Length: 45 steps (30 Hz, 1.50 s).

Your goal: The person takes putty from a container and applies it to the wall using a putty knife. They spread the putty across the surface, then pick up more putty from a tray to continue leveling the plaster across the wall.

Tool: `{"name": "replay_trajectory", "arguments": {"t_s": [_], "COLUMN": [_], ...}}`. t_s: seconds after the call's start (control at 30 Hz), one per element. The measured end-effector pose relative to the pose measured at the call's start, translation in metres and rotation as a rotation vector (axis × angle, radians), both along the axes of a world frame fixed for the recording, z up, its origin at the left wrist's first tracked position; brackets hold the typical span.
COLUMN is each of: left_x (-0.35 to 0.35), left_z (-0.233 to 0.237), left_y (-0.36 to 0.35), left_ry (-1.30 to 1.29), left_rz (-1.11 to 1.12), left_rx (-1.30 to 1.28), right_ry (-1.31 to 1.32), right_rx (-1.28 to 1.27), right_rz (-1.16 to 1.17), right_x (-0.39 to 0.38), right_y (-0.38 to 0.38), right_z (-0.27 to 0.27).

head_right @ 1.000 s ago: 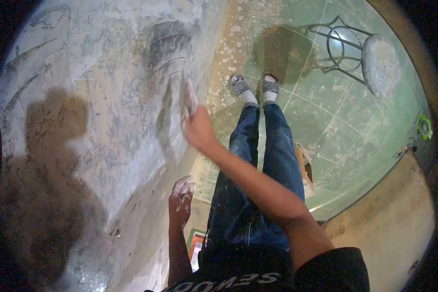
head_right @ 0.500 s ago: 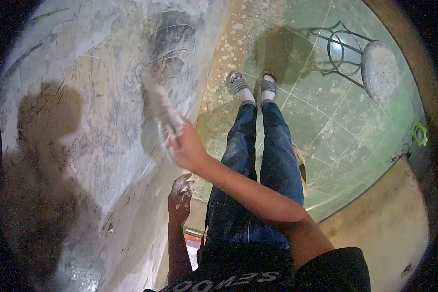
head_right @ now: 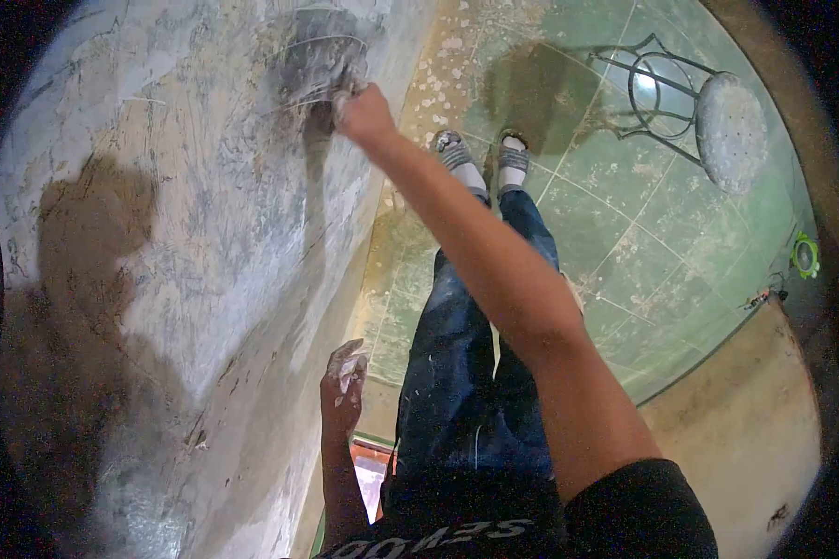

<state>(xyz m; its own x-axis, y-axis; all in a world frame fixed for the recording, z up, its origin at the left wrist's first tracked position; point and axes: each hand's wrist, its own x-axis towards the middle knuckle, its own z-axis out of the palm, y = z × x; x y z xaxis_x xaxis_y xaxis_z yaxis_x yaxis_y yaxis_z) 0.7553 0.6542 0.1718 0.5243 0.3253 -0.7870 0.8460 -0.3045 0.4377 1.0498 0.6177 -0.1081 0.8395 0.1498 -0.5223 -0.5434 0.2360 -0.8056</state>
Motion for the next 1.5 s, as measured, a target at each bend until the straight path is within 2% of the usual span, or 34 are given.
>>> {"name": "replay_trajectory", "arguments": {"t_s": [0.03,0.1,0.17,0.2,0.23,0.3,0.37,0.43,0.5,0.57,0.63,0.67,0.7,0.73,0.77,0.83,0.87,0.93,0.97,1.03,1.07,1.1,1.17,1.27,1.33,1.37,1.4,1.43,1.5], "left_x": [0.004,0.015,0.024,0.027,0.028,0.03,0.032,0.032,0.031,0.033,0.033,0.033,0.033,0.032,0.031,0.032,0.03,0.026,0.03,0.04,0.044,0.049,0.058,0.064,0.067,0.053,0.054,0.055,0.061], "left_z": [-0.001,0.001,0.004,0.006,0.007,0.011,0.011,0.01,0.008,0.006,0.008,0.008,0.009,0.009,0.01,0.008,0.004,-0.002,0.0,0.004,0.007,0.01,0.016,0.027,0.029,0.021,0.02,0.021,0.023], "left_y": [-0.003,-0.008,-0.011,-0.011,-0.008,-0.002,0.003,0.004,0.002,0.0,-0.002,-0.002,-0.002,-0.002,-0.001,0.0,0.001,0.006,0.003,-0.005,-0.006,-0.005,-0.002,0.001,0.002,0.006,0.006,0.005,0.001], "left_ry": [-0.009,0.042,0.019,0.001,-0.002,0.031,-0.024,-0.073,-0.031,-0.01,-0.009,-0.002,-0.018,-0.034,-0.033,-0.014,-0.021,0.037,0.034,0.049,0.041,0.033,0.008,-0.025,-0.053,-0.124,-0.133,-0.095,0.01], "left_rz": [0.001,0.019,-0.012,-0.039,-0.045,-0.068,-0.086,-0.102,-0.053,-0.032,-0.116,-0.115,-0.139,-0.159,-0.153,-0.076,-0.073,-0.112,-0.118,0.015,0.008,-0.004,-0.026,-0.062,-0.085,-0.008,-0.013,-0.031,-0.016], "left_rx": [-0.006,-0.041,-0.037,-0.031,-0.027,-0.017,-0.002,0.009,-0.017,-0.028,-0.014,-0.011,0.011,0.031,0.029,0.025,0.018,0.003,0.002,-0.03,-0.028,-0.023,-0.011,-0.003,-0.004,-0.043,-0.044,-0.044,-0.044], "right_ry": [-0.153,-0.055,-0.346,-0.463,-0.466,-0.284,-0.278,-0.129,-0.009,0.283,0.288,0.295,0.214,0.131,0.133,-0.163,-0.279,-0.43,-0.387,-0.409,-0.479,-0.379,-0.353,-0.375,-0.045,-0.17,-0.294,-0.287,0.039], "right_rx": [-0.097,0.028,0.128,0.145,0.147,0.379,0.296,0.09,0.095,0.043,0.329,0.332,0.209,0.084,0.081,-0.072,-0.36,-0.349,-0.318,-0.208,-0.289,0.031,0.253,0.177,0.301,0.128,-0.245,-0.391,-0.133], "right_rz": [0.043,0.146,0.062,-0.015,-0.022,0.034,-0.027,0.023,-0.046,-0.16,-0.219,-0.219,-0.117,-0.011,-0.005,-0.066,0.021,-0.096,-0.02,-0.014,-0.013,0.143,0.281,0.287,-0.019,-0.071,-0.001,-0.052,-0.174], "right_x": [-0.005,-0.022,-0.042,-0.054,-0.066,-0.08,-0.087,-0.071,-0.028,0.005,0.035,0.049,0.061,0.071,0.074,0.067,0.062,0.042,0.028,-0.006,-0.029,-0.028,-0.047,-0.079,-0.067,-0.038,-0.018,0.003,0.032], "right_y": [-0.005,-0.027,-0.035,-0.032,-0.035,-0.05,-0.05,-0.058,-0.067,-0.053,-0.05,-0.045,-0.04,-0.035,-0.03,-0.028,-0.033,-0.027,-0.033,-0.031,-0.034,-0.048,-0.066,-0.067,-0.059,-0.065,-0.066,-0.064,-0.034], "right_z": [0.023,0.116,0.195,0.215,0.229,0.242,0.186,0.105,0.057,-0.018,-0.023,-0.023,-0.02,-0.009,0.004,0.06,0.101,0.159,0.198,0.247,0.271,0.3,0.334,0.298,0.241,0.214,0.164,0.132,0.0]}}
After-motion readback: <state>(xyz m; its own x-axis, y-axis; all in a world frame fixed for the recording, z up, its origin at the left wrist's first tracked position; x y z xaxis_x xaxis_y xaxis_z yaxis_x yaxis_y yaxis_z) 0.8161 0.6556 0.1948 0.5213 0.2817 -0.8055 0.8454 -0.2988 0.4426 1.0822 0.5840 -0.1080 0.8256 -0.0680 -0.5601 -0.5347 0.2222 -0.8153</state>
